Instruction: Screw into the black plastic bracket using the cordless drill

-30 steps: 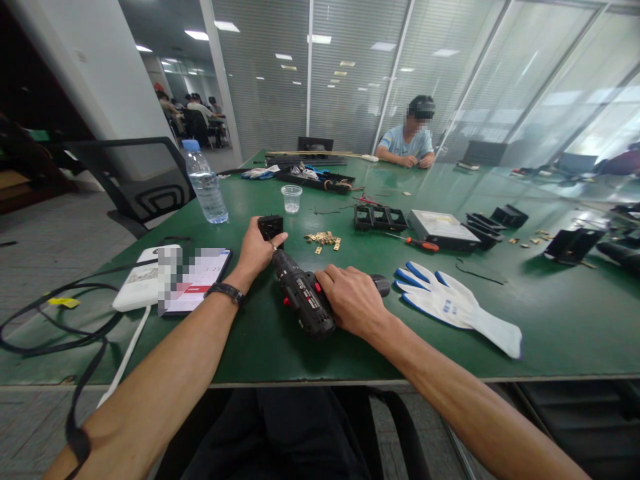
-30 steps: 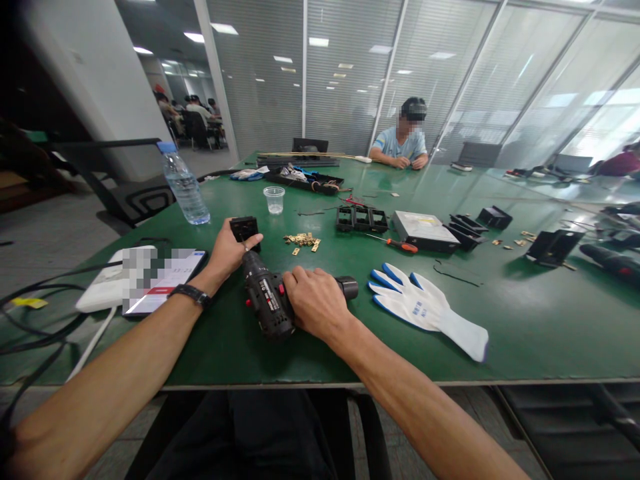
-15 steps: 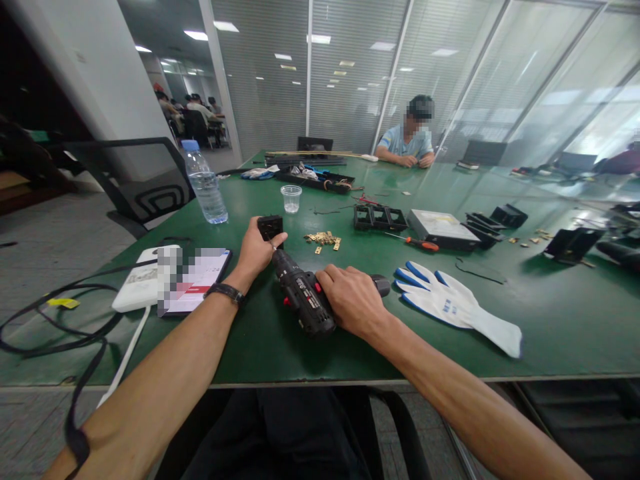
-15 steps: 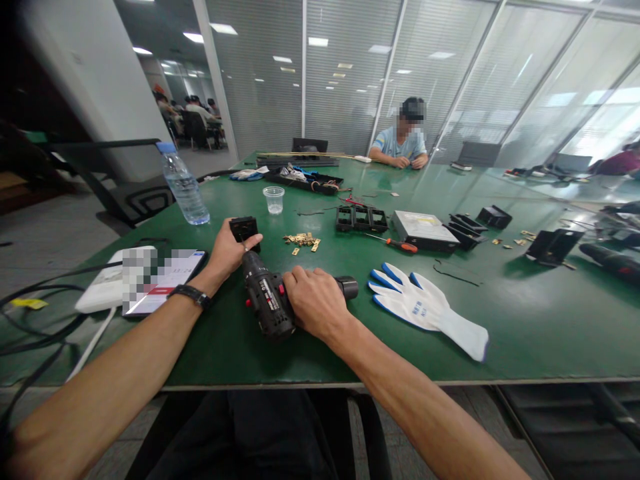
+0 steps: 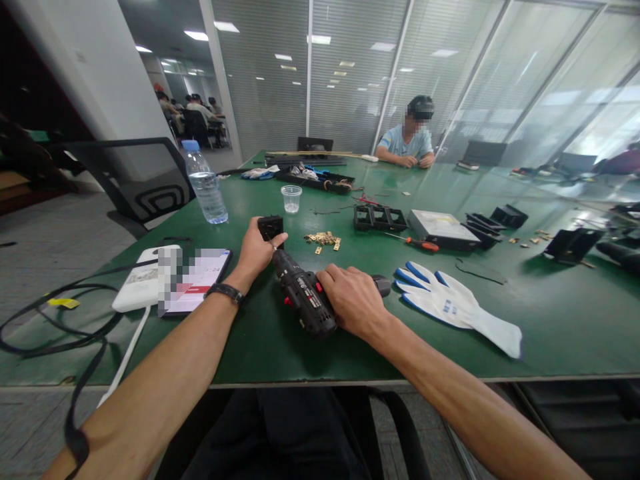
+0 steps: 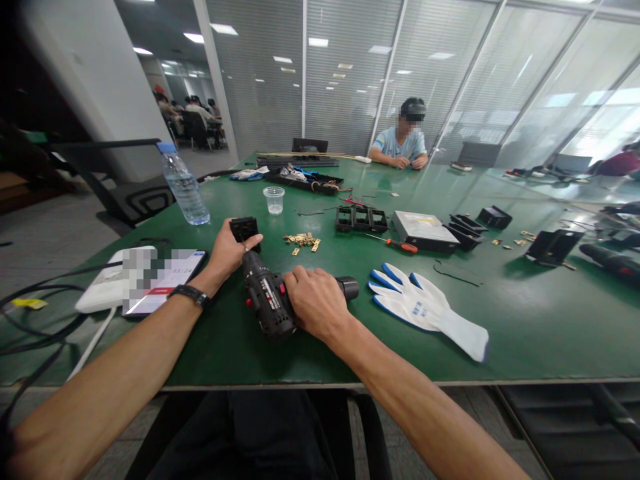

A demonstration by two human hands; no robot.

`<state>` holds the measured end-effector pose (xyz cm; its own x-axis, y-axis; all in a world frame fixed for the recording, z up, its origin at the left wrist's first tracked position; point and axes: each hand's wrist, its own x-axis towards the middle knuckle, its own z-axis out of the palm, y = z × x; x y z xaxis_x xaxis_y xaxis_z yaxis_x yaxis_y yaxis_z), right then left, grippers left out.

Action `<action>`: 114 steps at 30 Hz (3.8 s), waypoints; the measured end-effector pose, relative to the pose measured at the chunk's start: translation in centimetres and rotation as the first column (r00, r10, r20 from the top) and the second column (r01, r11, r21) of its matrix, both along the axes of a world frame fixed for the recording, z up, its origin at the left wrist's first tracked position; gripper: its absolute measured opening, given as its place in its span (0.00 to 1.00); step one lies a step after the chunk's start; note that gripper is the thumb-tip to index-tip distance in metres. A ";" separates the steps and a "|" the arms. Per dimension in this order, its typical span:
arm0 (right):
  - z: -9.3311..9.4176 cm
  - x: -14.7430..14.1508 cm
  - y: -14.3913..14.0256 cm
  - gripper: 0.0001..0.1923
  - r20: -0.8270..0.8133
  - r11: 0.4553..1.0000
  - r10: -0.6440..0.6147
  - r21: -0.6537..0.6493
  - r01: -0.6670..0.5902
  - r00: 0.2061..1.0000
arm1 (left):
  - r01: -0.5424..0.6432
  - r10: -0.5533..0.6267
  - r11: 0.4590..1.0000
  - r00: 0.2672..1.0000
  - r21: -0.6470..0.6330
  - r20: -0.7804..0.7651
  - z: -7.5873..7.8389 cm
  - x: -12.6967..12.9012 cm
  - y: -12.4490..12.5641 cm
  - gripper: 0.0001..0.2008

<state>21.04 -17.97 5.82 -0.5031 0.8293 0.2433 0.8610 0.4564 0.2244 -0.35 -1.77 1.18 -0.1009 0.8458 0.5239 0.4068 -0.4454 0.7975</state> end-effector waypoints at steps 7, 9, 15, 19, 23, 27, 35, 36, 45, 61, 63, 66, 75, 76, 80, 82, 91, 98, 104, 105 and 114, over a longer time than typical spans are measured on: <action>0.1 0.0 -0.1 0.10 0.008 1.000 -0.010 -0.010 0.010 1.000 | -0.011 0.011 1.000 1.000 -0.004 -0.005 0.0 0.0 -0.1 0.27; 0.0 0.0 0.0 0.11 0.007 1.000 -0.006 -0.008 0.006 1.000 | -0.009 0.009 1.000 1.000 0.000 -0.014 0.0 0.0 -0.1 0.27; -0.1 0.0 0.0 0.11 -0.002 1.000 0.002 -0.007 -0.002 1.000 | -0.020 0.020 1.000 0.999 -0.007 -0.027 0.2 0.0 -0.2 0.27; -0.1 0.1 0.0 0.09 -0.004 1.000 0.006 0.006 -0.006 1.000 | -0.019 0.018 1.000 1.000 -0.007 -0.022 0.3 0.1 -0.3 0.26; -0.1 0.1 0.0 0.09 -0.007 1.000 0.008 0.004 -0.008 1.000 | -0.017 0.017 1.000 1.000 -0.004 -0.015 0.4 0.1 -0.4 0.26; -0.2 0.0 0.0 0.10 0.009 1.000 -0.007 -0.011 0.007 1.000 | -0.015 0.014 1.000 0.999 -0.008 -0.035 0.4 0.1 -0.5 0.26; 0.0 0.0 0.0 0.11 -0.005 1.000 -0.005 -0.014 0.005 1.000 | -0.023 0.024 1.000 0.999 0.007 -0.036 0.1 0.0 -0.1 0.27; 0.0 0.1 0.0 0.12 -0.007 1.000 -0.006 -0.013 0.006 1.000 | -0.024 0.024 1.000 0.999 0.011 -0.037 0.0 0.0 -0.1 0.27; -0.3 0.1 0.1 0.10 -0.014 1.000 0.008 0.006 -0.008 1.000 | -0.030 0.030 0.999 0.999 0.014 -0.038 0.3 0.2 -0.4 0.26; -0.1 0.1 0.0 0.12 -0.001 1.000 -0.003 -0.016 0.003 1.000 | -0.011 0.011 1.000 1.000 0.008 -0.022 0.2 0.1 -0.3 0.27; 0.0 0.1 -0.1 0.12 -0.005 1.000 -0.002 -0.019 0.002 1.000 | -0.008 0.008 1.000 1.000 0.011 -0.027 0.2 0.1 -0.4 0.27; 0.2 0.0 -0.1 0.11 0.003 0.999 -0.017 -0.032 0.017 1.000 | -0.012 0.012 1.000 0.999 0.005 -0.031 0.3 0.1 -0.5 0.27; 0.1 0.1 -0.1 0.12 -0.003 1.000 -0.007 -0.025 0.007 1.000 | -0.003 0.004 1.000 0.999 0.007 -0.036 0.2 0.1 -0.3 0.26; 0.1 0.1 -0.1 0.12 -0.005 1.000 -0.004 -0.023 0.004 1.000 | -0.003 0.004 1.000 0.999 0.010 -0.038 0.2 0.0 -0.3 0.26; 0.1 0.0 -0.1 0.12 -0.006 1.000 -0.009 -0.025 0.009 1.000 | -0.003 0.004 1.000 0.999 0.014 -0.035 0.1 0.0 -0.2 0.26; 0.1 0.0 -0.1 0.11 0.000 0.999 -0.017 -0.034 0.017 1.000 | 0.000 0.001 1.000 0.999 0.011 -0.036 0.1 0.0 -0.2 0.26; 0.2 0.0 -0.1 0.12 -0.011 0.999 -0.012 -0.033 0.011 1.000 | -0.004 0.004 1.000 1.000 0.004 -0.031 0.2 0.0 -0.2 0.27; 0.2 0.0 -0.1 0.09 0.000 0.999 -0.019 -0.037 0.019 1.000 | -0.013 0.013 1.000 0.999 0.005 -0.034 0.1 0.1 -0.3 0.27; 0.3 -0.1 -0.1 0.12 0.001 0.999 -0.024 -0.044 0.024 1.000 | 0.005 -0.004 1.000 0.998 0.012 -0.060 0.3 0.1 -0.5 0.26; 0.3 -0.1 -0.1 0.12 0.002 0.998 -0.027 -0.049 0.027 1.000 | 0.004 -0.003 1.000 0.998 0.012 -0.062 0.4 0.1 -0.6 0.26; 0.3 -0.1 -0.1 0.13 -0.002 0.998 -0.030 -0.056 0.030 1.000 | 0.006 -0.006 1.000 0.999 -0.001 -0.042 0.5 0.3 -0.7 0.26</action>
<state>20.94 -18.07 6.09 -0.4768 0.8566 0.1973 0.8753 0.4420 0.1963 -0.10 -2.50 1.73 -0.0743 0.8468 0.5267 0.4373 -0.4470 0.7804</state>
